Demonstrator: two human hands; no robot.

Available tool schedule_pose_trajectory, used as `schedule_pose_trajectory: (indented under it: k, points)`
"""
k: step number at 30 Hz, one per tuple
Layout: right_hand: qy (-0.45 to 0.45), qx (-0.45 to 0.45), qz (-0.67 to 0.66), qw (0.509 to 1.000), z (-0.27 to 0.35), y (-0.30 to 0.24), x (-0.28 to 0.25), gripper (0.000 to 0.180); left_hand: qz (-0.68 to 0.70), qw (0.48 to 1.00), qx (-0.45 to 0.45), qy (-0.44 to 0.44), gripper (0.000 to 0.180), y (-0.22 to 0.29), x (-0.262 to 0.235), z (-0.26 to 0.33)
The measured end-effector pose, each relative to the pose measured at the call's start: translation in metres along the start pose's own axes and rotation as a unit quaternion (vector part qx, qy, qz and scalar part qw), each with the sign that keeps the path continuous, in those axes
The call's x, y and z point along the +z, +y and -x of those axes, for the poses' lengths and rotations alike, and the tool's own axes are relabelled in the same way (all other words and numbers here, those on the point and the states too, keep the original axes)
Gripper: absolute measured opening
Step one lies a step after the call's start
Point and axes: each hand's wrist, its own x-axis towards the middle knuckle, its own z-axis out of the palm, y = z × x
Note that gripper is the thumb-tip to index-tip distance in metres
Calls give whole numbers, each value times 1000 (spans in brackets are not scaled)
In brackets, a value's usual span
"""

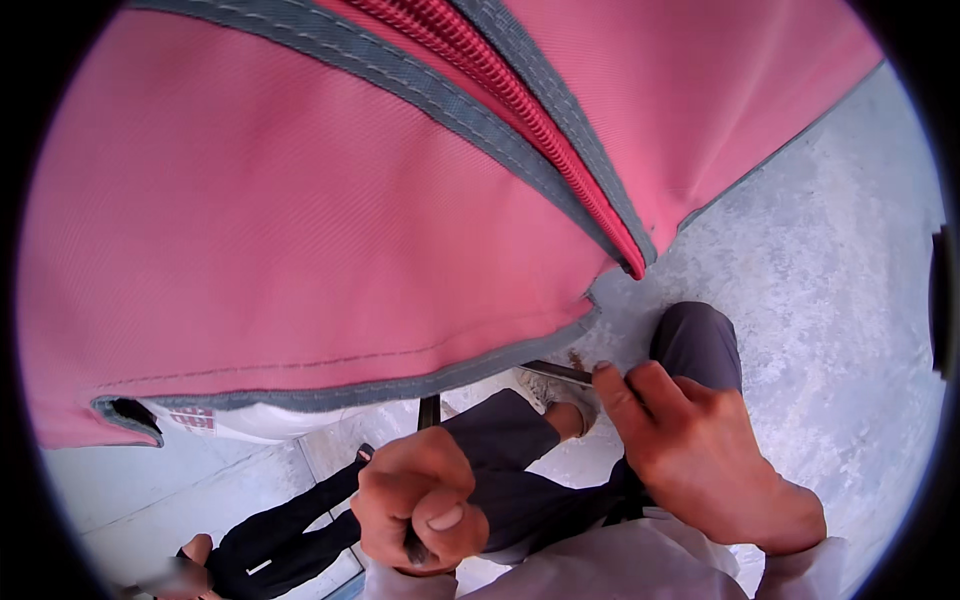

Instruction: The person pries a white hubcap off a scooter wheel using metal levers, then uses the levers to pry the tire bead away from the wheel rim.

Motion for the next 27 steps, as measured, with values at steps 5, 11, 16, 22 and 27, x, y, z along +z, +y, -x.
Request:
schedule_pose_trajectory:
  k: [5,11,16,22,27]
  points:
    - [-41,38,-25,998,11,-23,-7,60,33,998,14,-49,11,8,-15,9]
    - [-15,80,108,991,8,-45,-2,37,-38,998,1,49,34,4,9,9]
    - [-54,-25,68,996,-26,-17,3,44,113,992,44,-27,11,2,-4,2]
    - [-29,-66,103,992,-26,-5,19,32,115,992,53,-25,21,-2,-3,2]
    - [-9,-123,113,986,-29,8,25,20,131,988,76,-12,18,-6,-2,3]
